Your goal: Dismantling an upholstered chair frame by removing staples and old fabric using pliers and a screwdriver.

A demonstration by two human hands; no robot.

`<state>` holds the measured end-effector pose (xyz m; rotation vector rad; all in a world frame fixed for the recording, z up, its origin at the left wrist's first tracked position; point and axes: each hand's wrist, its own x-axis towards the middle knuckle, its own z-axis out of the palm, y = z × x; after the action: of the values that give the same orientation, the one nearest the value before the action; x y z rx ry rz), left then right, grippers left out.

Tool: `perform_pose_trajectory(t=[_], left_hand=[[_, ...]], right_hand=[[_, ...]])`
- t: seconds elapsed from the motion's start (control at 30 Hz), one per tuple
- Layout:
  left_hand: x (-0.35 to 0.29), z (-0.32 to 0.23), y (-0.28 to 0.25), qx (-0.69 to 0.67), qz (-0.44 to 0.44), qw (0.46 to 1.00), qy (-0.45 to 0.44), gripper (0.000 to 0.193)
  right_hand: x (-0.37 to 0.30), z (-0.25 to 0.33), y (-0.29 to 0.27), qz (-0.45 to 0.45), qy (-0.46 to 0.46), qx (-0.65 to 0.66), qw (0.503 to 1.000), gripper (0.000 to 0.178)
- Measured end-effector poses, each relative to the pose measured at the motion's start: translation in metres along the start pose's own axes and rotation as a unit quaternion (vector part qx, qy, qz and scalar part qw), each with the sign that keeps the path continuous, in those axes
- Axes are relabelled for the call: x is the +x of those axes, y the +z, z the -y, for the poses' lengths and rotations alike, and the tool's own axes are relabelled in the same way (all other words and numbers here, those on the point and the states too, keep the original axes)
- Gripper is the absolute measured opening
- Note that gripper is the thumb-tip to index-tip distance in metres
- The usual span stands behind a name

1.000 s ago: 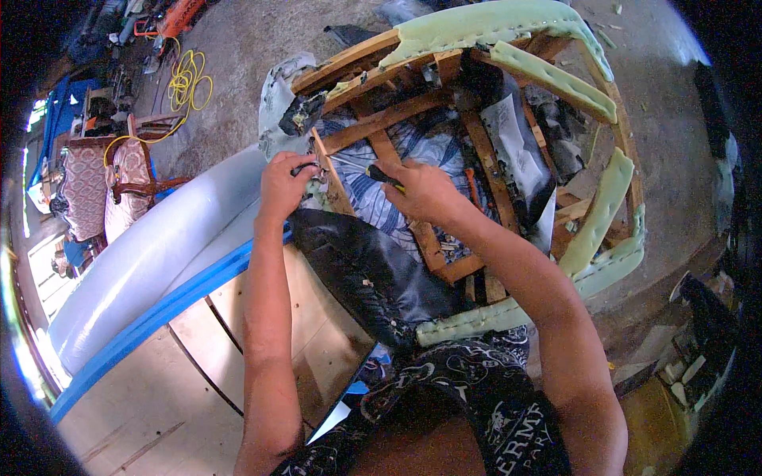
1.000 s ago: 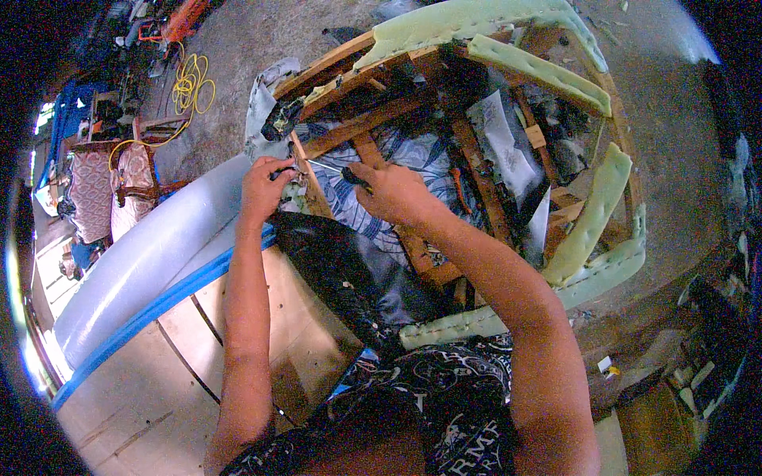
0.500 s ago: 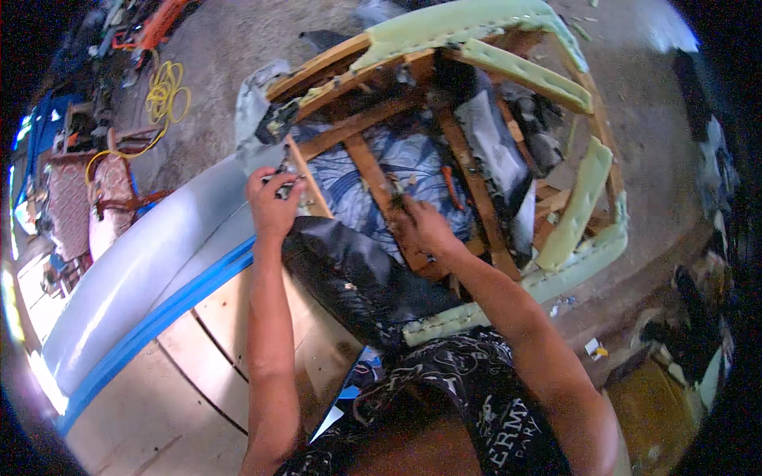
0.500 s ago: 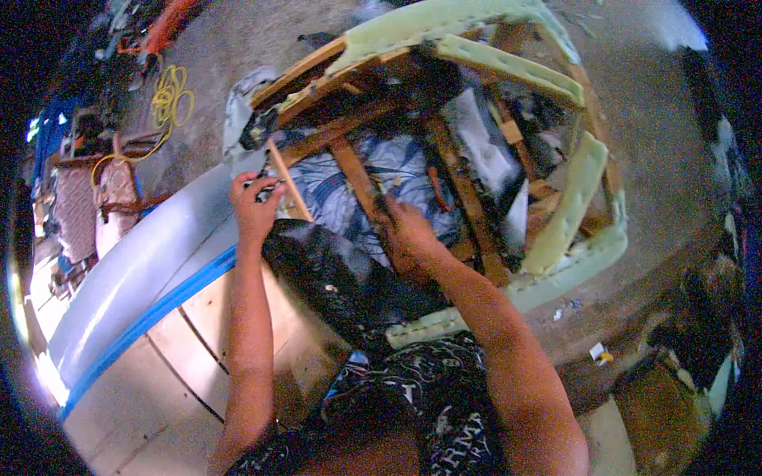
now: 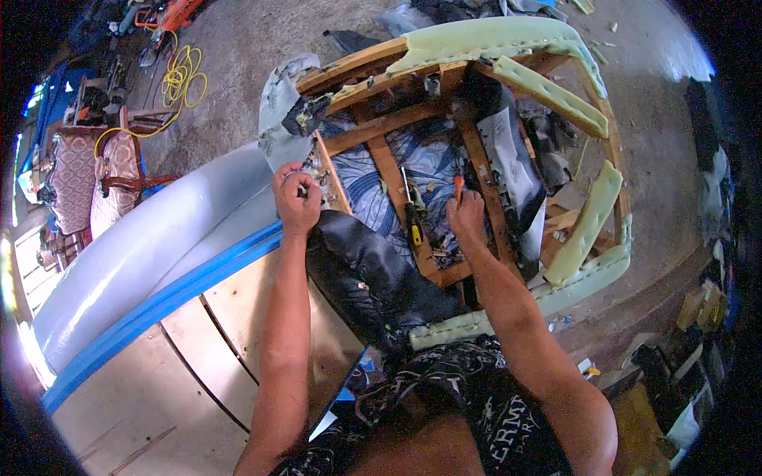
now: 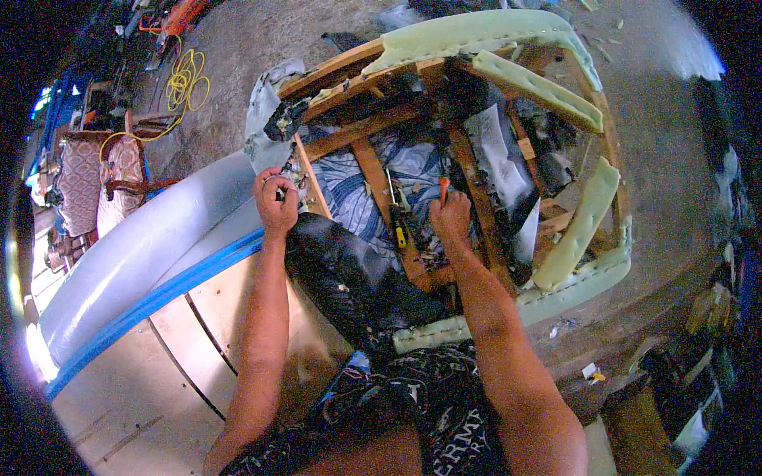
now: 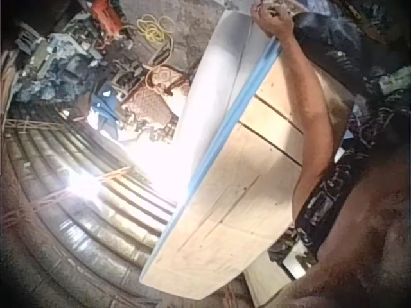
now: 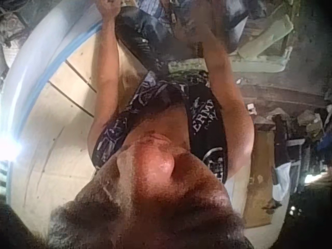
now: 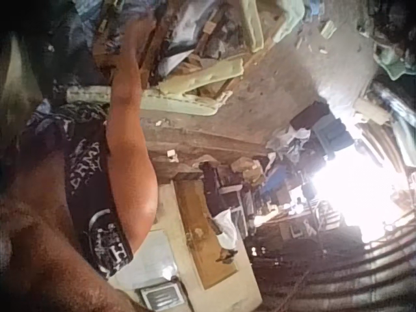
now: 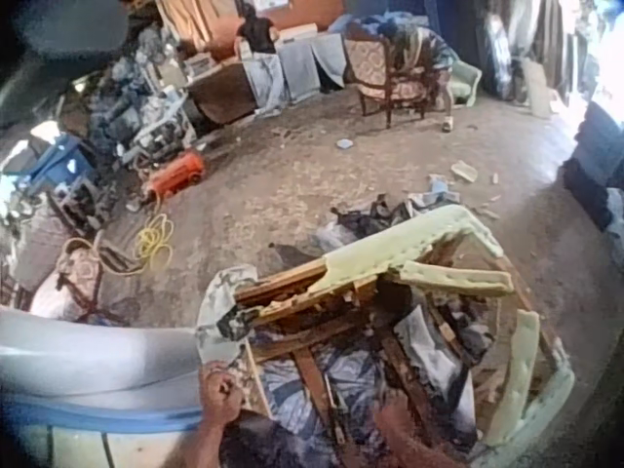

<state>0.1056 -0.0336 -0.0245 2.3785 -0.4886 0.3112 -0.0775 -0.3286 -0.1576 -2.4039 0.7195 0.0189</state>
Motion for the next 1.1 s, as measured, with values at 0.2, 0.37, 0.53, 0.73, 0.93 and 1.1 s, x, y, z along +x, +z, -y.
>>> perform_pose_trajectory(t=[0.2,0.37,0.53,0.73,0.93,1.1], left_hand=[[-0.004,0.007,-0.013,0.024,0.018,0.999,0.025,0.014],[0.001,-0.008,-0.008,0.070,0.039,0.996,0.036,0.021],[-0.006,0.003,-0.005,0.061,0.037,0.997,0.030,0.012],[-0.012,0.010,0.005,0.094,-0.007,0.995,0.042,0.011],[-0.008,-0.001,0.004,0.077,-0.016,0.997,-0.001,0.013],[-0.005,-0.003,0.001,0.082,-0.014,0.996,0.012,0.015]], right_hand=[[0.003,0.117,-0.091,0.308,0.096,0.200,0.925,0.030],[-0.004,0.127,-0.096,0.241,-0.130,0.403,0.873,0.035],[0.004,0.145,-0.100,0.328,-0.149,0.512,0.780,0.036],[-0.001,0.152,-0.098,0.366,-0.173,0.510,0.759,0.041],[0.010,0.146,-0.057,0.396,-0.127,0.530,0.739,0.038],[0.004,0.153,-0.075,0.394,-0.047,0.556,0.730,0.031]])
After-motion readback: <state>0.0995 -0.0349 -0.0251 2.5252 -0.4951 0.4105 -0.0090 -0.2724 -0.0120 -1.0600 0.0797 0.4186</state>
